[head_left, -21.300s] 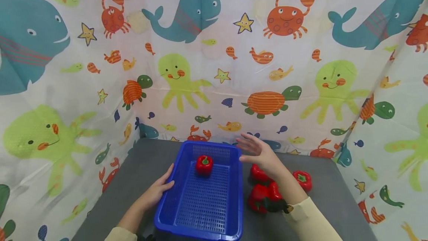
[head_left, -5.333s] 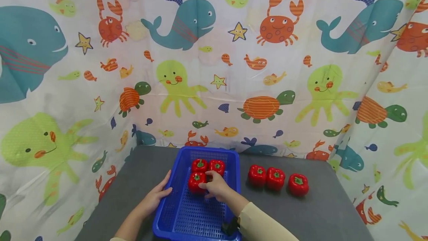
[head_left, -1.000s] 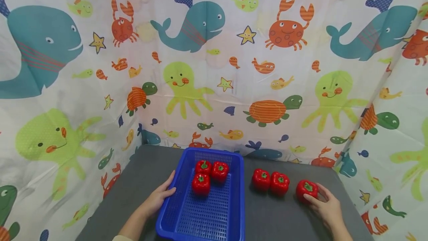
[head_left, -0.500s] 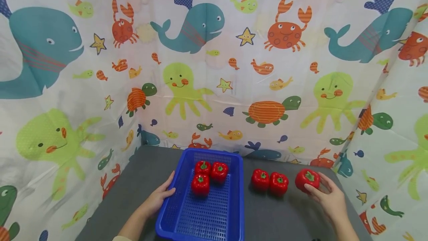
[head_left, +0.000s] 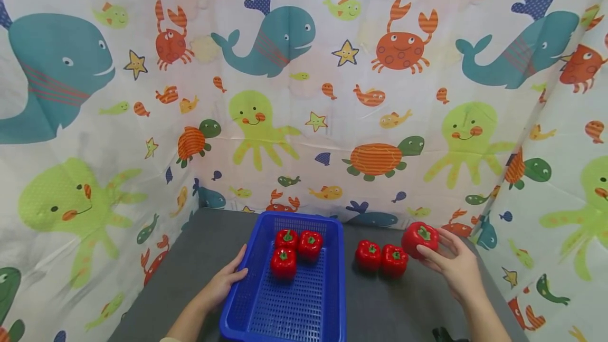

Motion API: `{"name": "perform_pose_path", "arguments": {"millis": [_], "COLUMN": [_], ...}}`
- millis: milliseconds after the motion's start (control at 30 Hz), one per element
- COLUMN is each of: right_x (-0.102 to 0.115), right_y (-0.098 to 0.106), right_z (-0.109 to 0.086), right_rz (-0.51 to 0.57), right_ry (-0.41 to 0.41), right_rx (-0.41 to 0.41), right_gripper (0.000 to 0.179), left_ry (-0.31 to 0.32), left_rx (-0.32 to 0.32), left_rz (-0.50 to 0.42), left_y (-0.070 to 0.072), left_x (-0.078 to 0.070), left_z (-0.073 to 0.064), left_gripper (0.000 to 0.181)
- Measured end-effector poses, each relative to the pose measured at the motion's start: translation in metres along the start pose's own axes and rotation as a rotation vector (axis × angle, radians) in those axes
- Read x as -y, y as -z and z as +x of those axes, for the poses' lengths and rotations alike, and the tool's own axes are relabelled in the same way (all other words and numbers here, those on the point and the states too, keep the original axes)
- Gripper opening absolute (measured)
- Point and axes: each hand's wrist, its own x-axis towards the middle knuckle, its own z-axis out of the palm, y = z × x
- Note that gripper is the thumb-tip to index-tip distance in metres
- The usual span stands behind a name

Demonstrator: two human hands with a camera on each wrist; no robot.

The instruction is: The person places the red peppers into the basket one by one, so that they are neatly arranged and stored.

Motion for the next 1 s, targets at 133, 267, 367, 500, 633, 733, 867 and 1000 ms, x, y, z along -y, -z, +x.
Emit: {"name": "perform_pose_path", "arguments": {"millis": [133, 267, 367, 500, 633, 733, 867, 1000], "right_x": [0.01, 0.019, 0.026, 0.034, 0.039, 0.042, 0.046, 0.05], "right_y": [-0.007, -0.014, -0.021, -0.031, -0.042, -0.051, -0.066, -0.084], "right_z": [-0.004, -0.008, -0.01, -0.013, -0.017, -0.02, -0.024, -0.028], "right_rz": [-0.021, -0.032, -0.021, -0.01, -0.009, 0.009, 0.029, 0.079], "right_ry": [0.013, 0.007, 0.021, 0.05, 0.075, 0.096, 0.129, 0.143], "right_rx": [0.028, 0.059, 0.091, 0.139, 0.174, 0.198, 0.224, 0.261], "right_gripper": [0.103, 0.107, 0.102, 0.094, 0.091, 0.087, 0.08, 0.077], "left_ry": [0.0, 0.011, 0.021, 0.02, 0.007, 0.002, -0.002, 0.005], "left_rx": [0.001, -0.013, -0.02, -0.018, -0.005, 0.004, 0.001, -0.005], "left_rz": [0.003, 0.012, 0.015, 0.016, 0.007, 0.003, 0.01, 0.017], "left_y": [-0.001, -0.002, -0.002, -0.002, 0.0, 0.001, 0.002, 0.001], "left_x": [-0.001, -0.003, -0.004, -0.005, -0.001, 0.002, 0.003, 0.001], "left_z": [-0.001, -0.001, -0.001, -0.002, 0.0, 0.0, 0.0, 0.0], "left_gripper": [0.068, 0.067, 0.066, 0.066, 0.067, 0.068, 0.068, 0.068]}}
